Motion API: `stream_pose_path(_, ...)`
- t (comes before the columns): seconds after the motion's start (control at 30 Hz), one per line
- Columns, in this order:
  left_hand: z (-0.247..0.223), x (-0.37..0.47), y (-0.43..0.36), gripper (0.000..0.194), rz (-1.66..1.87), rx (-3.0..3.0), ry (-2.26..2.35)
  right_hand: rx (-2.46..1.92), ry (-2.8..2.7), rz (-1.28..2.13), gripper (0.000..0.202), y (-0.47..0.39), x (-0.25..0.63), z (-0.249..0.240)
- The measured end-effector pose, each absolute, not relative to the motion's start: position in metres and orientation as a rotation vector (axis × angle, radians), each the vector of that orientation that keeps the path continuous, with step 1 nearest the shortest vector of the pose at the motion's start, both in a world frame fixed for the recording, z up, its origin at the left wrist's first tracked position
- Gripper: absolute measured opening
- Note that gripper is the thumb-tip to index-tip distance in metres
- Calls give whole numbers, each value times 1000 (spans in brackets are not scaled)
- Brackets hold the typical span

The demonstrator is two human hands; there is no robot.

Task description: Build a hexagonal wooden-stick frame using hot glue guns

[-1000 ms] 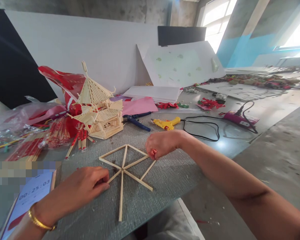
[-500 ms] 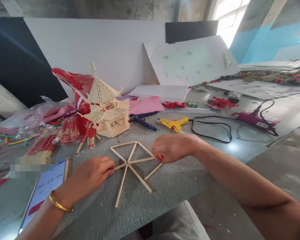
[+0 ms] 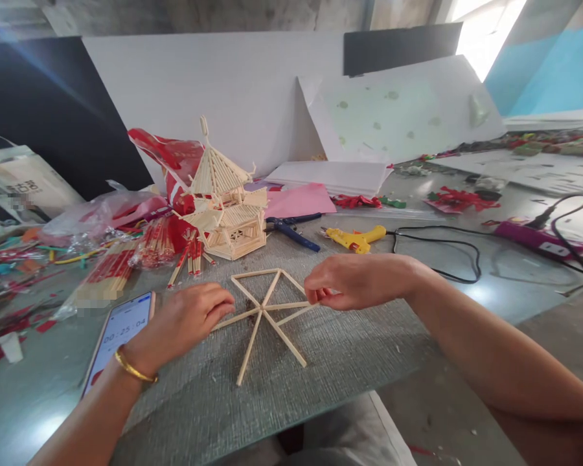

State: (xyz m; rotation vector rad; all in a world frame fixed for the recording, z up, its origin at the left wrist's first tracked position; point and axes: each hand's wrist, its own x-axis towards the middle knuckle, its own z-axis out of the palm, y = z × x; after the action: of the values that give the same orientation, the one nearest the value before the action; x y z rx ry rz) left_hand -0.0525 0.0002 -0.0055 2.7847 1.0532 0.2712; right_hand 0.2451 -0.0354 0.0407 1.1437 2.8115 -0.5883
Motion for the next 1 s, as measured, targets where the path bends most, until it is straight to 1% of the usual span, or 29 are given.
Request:
stream_pose_path(0.2,-12,-49,-1,22,433,2799,1034,1156,2783,-591,17,-33,248,41)
stream_pose_path(0.4,-6,-30,-17,17,614,2683,984,1050,2824,-782,12,-29,257,34)
stream_pose_path(0.63,5,5,-42,12,400,2643,806,1006,2855,-757,14,-24,261,14)
stream_pose_path(0.8,2,23,-40,12,323,2635,752,932,2919,-804,14,-20,266,10)
stream_pose_path(1.0,-3,25,-39,9,230,2619,679,906,2966,-845,13,-19,265,5)
